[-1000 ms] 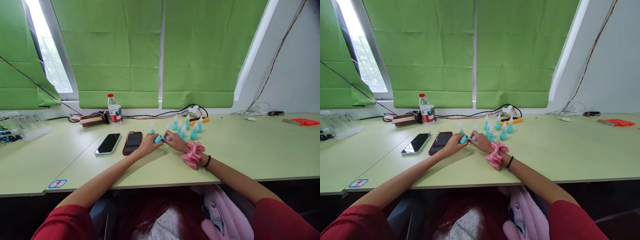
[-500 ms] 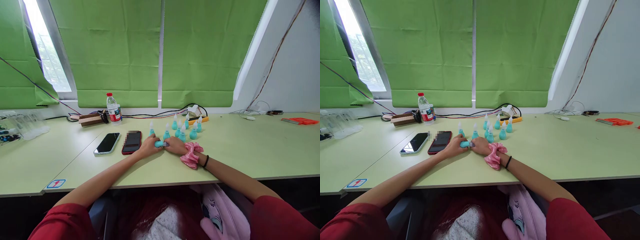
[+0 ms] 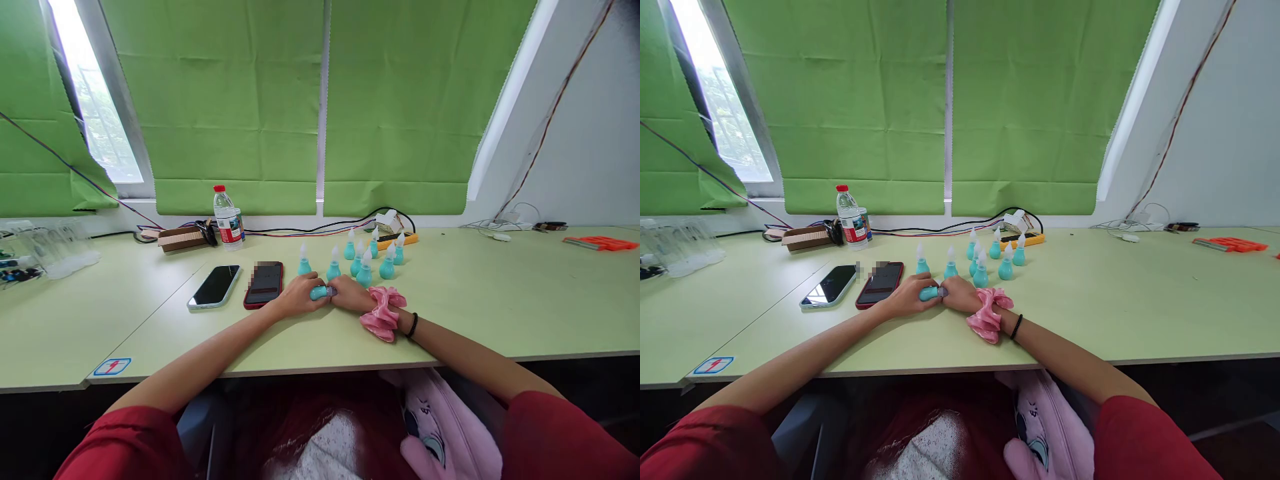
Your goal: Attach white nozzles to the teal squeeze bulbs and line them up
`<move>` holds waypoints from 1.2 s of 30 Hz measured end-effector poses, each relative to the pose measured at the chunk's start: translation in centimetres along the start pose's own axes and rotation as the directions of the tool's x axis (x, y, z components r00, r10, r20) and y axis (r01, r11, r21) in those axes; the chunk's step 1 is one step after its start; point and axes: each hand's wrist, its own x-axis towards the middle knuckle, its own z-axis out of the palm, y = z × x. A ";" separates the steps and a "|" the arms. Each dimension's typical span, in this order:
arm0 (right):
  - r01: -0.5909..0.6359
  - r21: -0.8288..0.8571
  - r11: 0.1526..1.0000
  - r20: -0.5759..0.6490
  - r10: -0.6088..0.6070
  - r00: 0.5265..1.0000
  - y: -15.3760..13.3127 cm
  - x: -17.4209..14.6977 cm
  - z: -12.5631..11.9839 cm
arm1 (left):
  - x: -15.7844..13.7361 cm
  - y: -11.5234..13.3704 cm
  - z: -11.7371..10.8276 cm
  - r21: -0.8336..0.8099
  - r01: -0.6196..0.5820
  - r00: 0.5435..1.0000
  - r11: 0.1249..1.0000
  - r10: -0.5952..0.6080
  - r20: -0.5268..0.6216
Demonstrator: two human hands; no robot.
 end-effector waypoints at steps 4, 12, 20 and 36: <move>-0.016 0.133 0.991 0.019 0.014 1.000 -0.1 0.1 -0.3 | -0.1 0.2 -0.2 -0.010 -0.027 1.000 1.000 0.027 -0.011; 0.013 0.289 0.957 -0.028 -0.005 1.000 -0.3 0.1 -0.5 | 0.2 0.0 0.1 -0.058 0.006 0.999 0.998 -0.009 -0.041; 0.018 0.167 0.986 -0.114 0.001 0.994 -0.5 -0.1 -1.1 | 0.5 0.1 0.1 -0.170 0.097 0.991 0.981 -0.112 -0.080; -0.043 0.031 0.999 -0.148 0.047 0.988 -0.7 -0.5 -1.1 | 0.7 0.3 -0.1 -0.292 0.207 0.971 0.934 -0.233 -0.059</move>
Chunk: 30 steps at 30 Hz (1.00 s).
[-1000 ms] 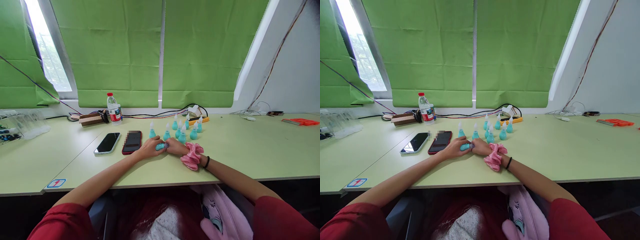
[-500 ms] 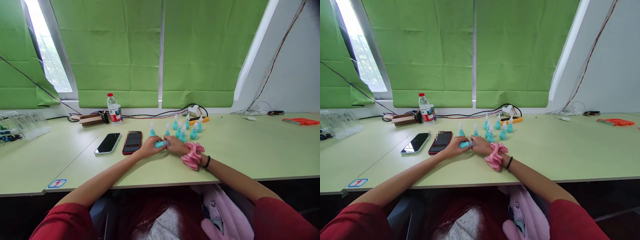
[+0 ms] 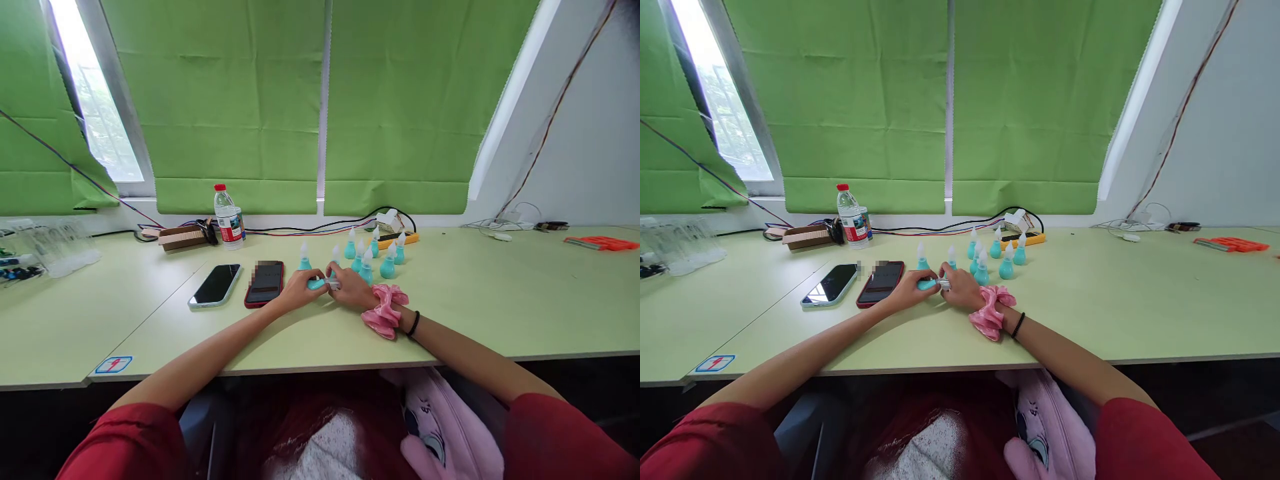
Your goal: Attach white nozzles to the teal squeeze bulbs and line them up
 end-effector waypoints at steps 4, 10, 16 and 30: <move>0.013 -0.046 0.999 0.001 -0.013 1.000 0.0 0.0 -0.1 | 0.2 -0.2 0.2 -0.047 0.081 0.996 0.996 -0.082 -0.021; 0.011 -0.213 0.977 0.003 -0.011 1.000 0.0 0.0 -0.3 | 0.4 -0.7 0.4 -0.097 0.131 0.991 0.987 -0.134 -0.026; 0.019 -0.312 0.950 0.014 -0.016 1.000 -0.1 -0.1 -0.2 | 0.4 -0.8 0.4 -0.139 0.111 0.994 0.984 -0.111 0.011; 0.182 -0.244 0.953 0.191 -0.137 0.972 0.5 -0.1 -0.5 | -0.2 -0.9 0.4 -0.030 0.073 0.981 0.997 -0.067 0.183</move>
